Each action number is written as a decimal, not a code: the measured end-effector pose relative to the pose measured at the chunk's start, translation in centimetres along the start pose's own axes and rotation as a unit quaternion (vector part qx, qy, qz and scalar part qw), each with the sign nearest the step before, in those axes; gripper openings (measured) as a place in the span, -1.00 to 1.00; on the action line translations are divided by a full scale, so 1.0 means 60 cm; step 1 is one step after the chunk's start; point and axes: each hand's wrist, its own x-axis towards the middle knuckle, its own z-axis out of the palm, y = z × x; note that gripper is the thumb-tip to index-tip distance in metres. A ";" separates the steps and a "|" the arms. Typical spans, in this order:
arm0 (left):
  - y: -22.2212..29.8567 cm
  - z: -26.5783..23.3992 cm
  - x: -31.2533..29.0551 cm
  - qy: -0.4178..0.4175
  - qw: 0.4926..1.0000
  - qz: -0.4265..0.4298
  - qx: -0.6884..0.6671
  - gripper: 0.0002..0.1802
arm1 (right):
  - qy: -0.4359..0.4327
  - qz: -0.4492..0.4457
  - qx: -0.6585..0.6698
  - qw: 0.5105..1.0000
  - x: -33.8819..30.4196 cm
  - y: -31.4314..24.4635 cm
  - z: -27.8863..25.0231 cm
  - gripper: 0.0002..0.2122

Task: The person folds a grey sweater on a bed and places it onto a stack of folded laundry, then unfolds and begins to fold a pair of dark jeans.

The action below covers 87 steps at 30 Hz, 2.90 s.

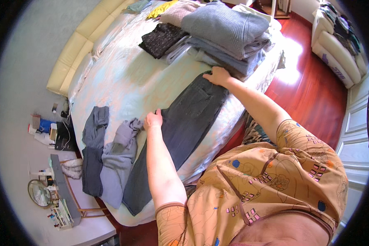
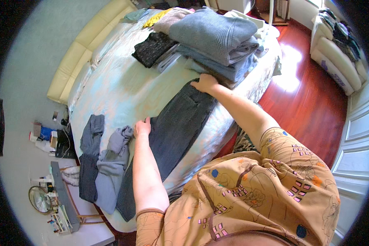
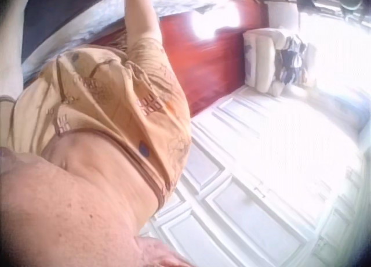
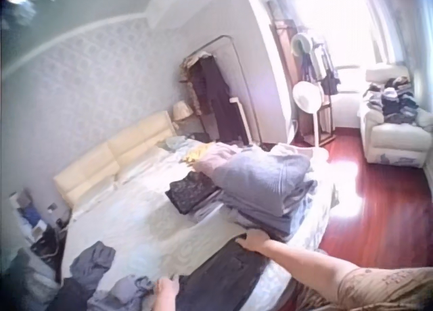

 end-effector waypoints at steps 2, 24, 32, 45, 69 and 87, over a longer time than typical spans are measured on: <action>0.021 0.006 0.009 -0.020 0.999 -0.033 0.011 -0.35 | 0.048 -0.038 0.076 0.995 0.003 0.027 0.017 -0.42; -0.023 0.059 -0.008 0.064 0.834 -0.117 -0.536 -0.64 | -0.008 0.113 0.361 0.925 -0.036 0.017 -0.015 -0.48; -0.059 0.112 0.024 -0.043 0.794 -0.103 -0.598 -0.56 | -0.154 0.068 0.331 0.929 -0.041 0.000 -0.051 -0.55; -0.092 0.142 0.058 0.043 0.884 -0.065 -0.461 -0.66 | 0.195 -0.130 0.066 0.970 0.005 -0.019 0.016 -0.82; 0.015 0.105 -0.086 0.059 0.995 0.083 -0.006 -0.10 | 0.093 -0.288 -0.268 0.915 -0.087 -0.052 0.127 -0.51; -0.418 0.051 -0.277 0.087 0.939 -0.333 0.012 0.09 | 0.062 -0.268 -0.325 0.905 -0.084 -0.056 0.132 -0.49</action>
